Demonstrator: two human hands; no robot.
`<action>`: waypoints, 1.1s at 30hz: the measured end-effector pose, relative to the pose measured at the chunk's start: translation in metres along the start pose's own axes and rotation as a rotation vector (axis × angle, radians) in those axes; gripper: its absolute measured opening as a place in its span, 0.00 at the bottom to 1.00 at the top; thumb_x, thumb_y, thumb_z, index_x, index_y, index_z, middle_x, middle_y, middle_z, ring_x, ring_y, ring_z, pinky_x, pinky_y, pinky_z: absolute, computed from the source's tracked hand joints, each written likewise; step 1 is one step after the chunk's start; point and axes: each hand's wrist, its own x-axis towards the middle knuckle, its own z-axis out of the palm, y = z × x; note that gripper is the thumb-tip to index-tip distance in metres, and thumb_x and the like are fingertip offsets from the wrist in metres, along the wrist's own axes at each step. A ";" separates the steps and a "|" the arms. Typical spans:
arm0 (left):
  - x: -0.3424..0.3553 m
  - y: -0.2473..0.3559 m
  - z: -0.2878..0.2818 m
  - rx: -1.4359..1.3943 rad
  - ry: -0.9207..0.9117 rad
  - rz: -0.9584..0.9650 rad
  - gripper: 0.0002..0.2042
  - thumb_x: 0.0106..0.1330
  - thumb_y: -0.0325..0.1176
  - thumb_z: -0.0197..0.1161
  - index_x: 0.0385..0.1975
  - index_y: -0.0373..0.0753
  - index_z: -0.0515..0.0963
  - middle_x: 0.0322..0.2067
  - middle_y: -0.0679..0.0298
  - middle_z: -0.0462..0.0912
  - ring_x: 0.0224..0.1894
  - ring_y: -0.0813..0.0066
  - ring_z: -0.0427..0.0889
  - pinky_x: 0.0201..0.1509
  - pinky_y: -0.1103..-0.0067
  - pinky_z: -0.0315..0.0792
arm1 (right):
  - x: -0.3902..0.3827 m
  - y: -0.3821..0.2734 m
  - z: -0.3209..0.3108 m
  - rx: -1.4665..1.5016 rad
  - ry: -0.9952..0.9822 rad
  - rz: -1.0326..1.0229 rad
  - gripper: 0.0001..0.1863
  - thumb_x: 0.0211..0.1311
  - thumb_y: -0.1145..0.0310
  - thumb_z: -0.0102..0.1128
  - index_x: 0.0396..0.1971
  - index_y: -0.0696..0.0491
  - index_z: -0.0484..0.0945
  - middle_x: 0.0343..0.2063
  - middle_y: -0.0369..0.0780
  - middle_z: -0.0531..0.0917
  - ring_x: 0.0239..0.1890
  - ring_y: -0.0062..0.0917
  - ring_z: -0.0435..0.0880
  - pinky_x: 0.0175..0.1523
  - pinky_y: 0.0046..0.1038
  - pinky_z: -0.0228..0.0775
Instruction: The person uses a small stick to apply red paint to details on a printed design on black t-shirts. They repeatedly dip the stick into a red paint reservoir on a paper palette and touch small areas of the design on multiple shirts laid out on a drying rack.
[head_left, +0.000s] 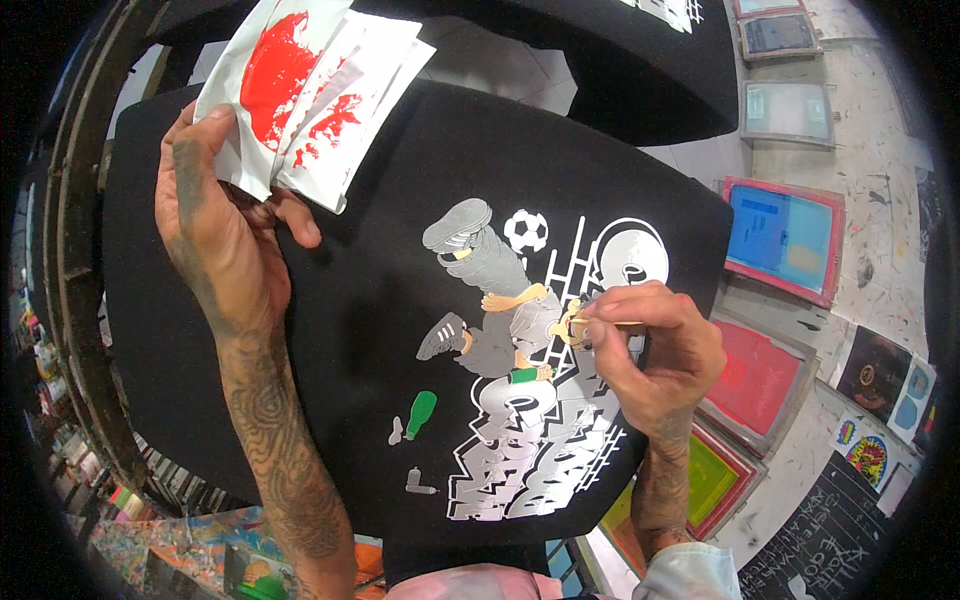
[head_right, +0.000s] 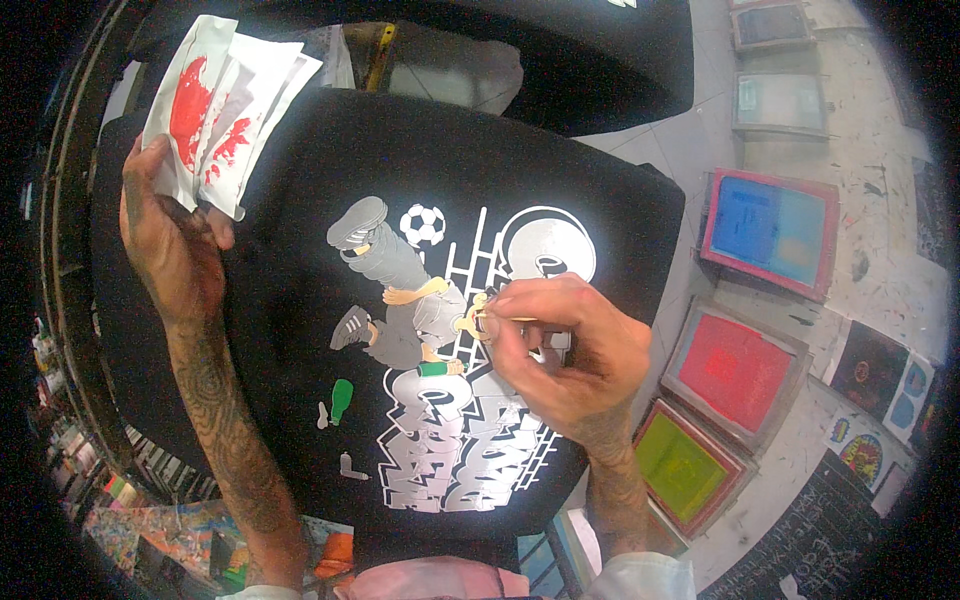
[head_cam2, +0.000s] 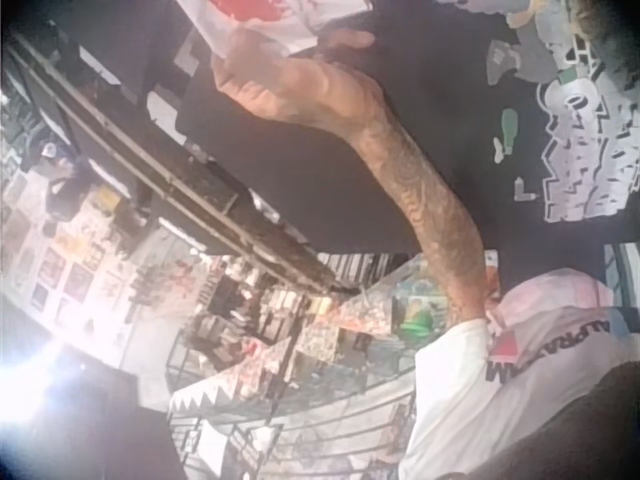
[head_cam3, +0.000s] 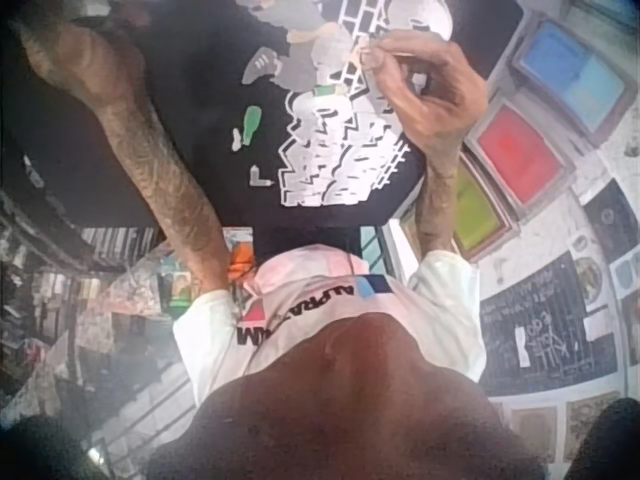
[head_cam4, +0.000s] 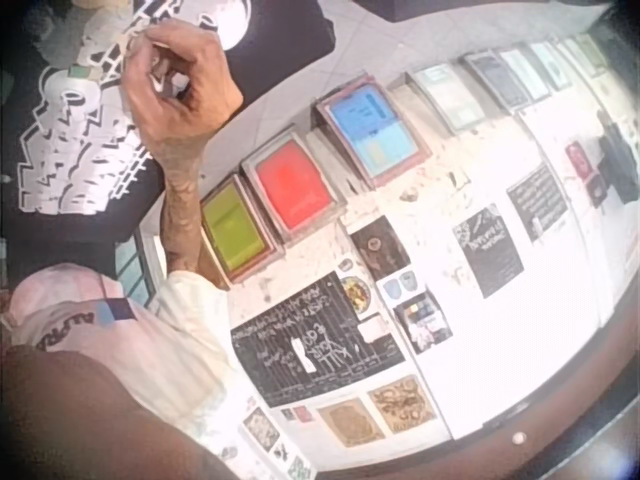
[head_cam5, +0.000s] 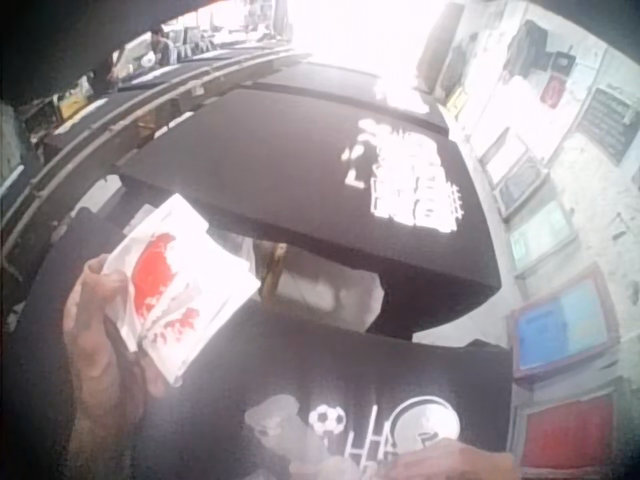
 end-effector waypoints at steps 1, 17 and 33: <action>0.000 -0.001 -0.001 0.002 -0.008 0.004 0.27 0.70 0.44 0.57 0.57 0.27 0.64 0.32 0.52 0.82 0.22 0.75 0.85 0.13 0.87 0.78 | 0.000 0.000 0.000 -0.001 -0.002 -0.003 0.12 0.48 0.84 0.66 0.35 0.57 0.83 0.31 0.41 0.86 0.26 0.13 0.79 0.27 0.15 0.67; -0.001 0.000 0.000 0.007 -0.015 0.013 0.27 0.70 0.44 0.57 0.58 0.27 0.64 0.34 0.50 0.82 0.24 0.74 0.86 0.13 0.86 0.79 | 0.000 0.000 -0.001 -0.012 -0.006 -0.004 0.12 0.49 0.85 0.66 0.35 0.57 0.83 0.31 0.40 0.86 0.26 0.12 0.79 0.28 0.15 0.68; 0.000 0.000 -0.001 -0.011 -0.026 -0.005 0.27 0.70 0.45 0.57 0.57 0.28 0.63 0.30 0.52 0.82 0.19 0.75 0.84 0.12 0.88 0.77 | 0.000 0.000 -0.001 0.000 -0.007 -0.001 0.12 0.49 0.84 0.67 0.35 0.57 0.82 0.31 0.41 0.86 0.27 0.13 0.80 0.27 0.14 0.67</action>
